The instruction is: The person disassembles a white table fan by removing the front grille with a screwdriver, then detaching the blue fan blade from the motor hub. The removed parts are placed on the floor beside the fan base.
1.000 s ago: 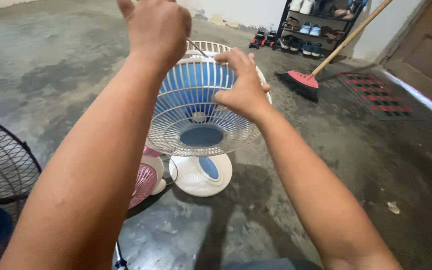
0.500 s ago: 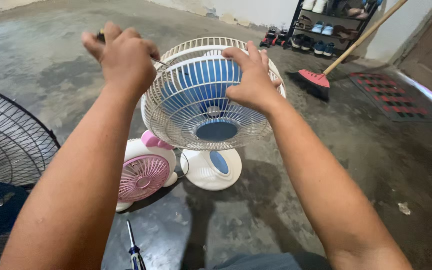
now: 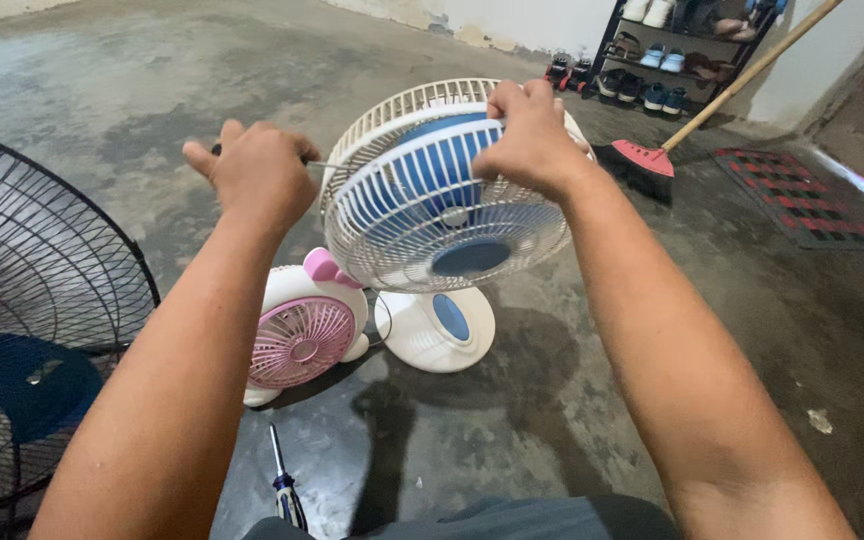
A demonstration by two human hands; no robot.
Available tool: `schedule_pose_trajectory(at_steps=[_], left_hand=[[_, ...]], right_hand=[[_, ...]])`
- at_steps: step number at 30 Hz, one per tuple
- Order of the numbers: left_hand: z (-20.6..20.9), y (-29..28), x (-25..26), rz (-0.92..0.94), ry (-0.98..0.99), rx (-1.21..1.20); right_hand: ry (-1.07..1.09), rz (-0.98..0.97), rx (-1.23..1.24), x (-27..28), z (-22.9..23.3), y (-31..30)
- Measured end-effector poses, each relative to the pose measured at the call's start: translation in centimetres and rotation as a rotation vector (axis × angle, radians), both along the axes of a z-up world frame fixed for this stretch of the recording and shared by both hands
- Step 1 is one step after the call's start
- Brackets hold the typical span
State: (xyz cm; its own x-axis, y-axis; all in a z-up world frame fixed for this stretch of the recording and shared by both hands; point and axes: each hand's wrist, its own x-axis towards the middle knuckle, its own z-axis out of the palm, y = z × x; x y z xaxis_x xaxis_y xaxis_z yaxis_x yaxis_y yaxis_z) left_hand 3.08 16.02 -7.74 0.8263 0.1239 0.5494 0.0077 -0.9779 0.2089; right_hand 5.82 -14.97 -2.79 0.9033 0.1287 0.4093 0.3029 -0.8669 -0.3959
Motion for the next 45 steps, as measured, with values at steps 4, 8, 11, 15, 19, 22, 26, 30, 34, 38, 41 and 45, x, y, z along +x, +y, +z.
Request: schedule_pose_trajectory(at_steps=[4, 8, 11, 15, 19, 22, 26, 30, 34, 38, 41, 45], left_hand=[[-1.8, 1.7, -1.2, 0.043, 0.054, 0.061], [-3.7, 2.2, -1.7, 0.104, 0.177, -0.038], [-4.4, 1.6, -2.2, 0.115, 0.151, -0.078], [-3.1, 1.1, -3.3, 0.105, 0.183, -0.052], [-0.4, 1.7, -4.6, 0.178, 0.237, -0.085], [0.7, 1.5, -5.3, 0.079, 0.124, -0.24], [1.2, -1.5, -4.5, -0.298, 0.046, -0.42], [1.8, -6.1, -3.5, -0.483, -0.09, -0.428], [3.3, -8.6, -3.2, -0.433, -0.02, -0.367], [4.3, -10.4, -3.3, -0.317, 0.045, -0.317], [4.7, -10.7, -2.9, -0.279, 0.088, -0.301], [4.9, -9.6, -2.2, -0.326, 0.086, -0.265]], right_hand=[[-0.093, 0.094, 0.092, 0.3, -0.1, -0.3], [-0.07, 0.125, 0.143, 0.4, -0.3, -0.6], [-0.049, 0.122, 0.15, 0.6, -0.6, -0.6], [-0.113, 0.168, 0.191, 1.4, -1.3, -0.9], [-0.155, 0.112, 0.154, 2.2, -1.9, -1.1], [-0.185, 0.078, 0.16, 2.3, -2.0, -0.5], [-0.192, 0.019, 0.191, 1.1, -1.5, 0.6], [-0.164, -0.03, 0.163, -0.7, -1.0, 1.3], [-0.164, -0.053, 0.136, -1.1, -1.0, 1.3], [-0.319, 0.066, 0.137, -0.4, -1.9, 0.1], [-0.253, 0.108, 0.133, 0.5, -2.5, -2.1], [-0.375, 0.277, 0.15, 1.7, -3.3, -5.4]])
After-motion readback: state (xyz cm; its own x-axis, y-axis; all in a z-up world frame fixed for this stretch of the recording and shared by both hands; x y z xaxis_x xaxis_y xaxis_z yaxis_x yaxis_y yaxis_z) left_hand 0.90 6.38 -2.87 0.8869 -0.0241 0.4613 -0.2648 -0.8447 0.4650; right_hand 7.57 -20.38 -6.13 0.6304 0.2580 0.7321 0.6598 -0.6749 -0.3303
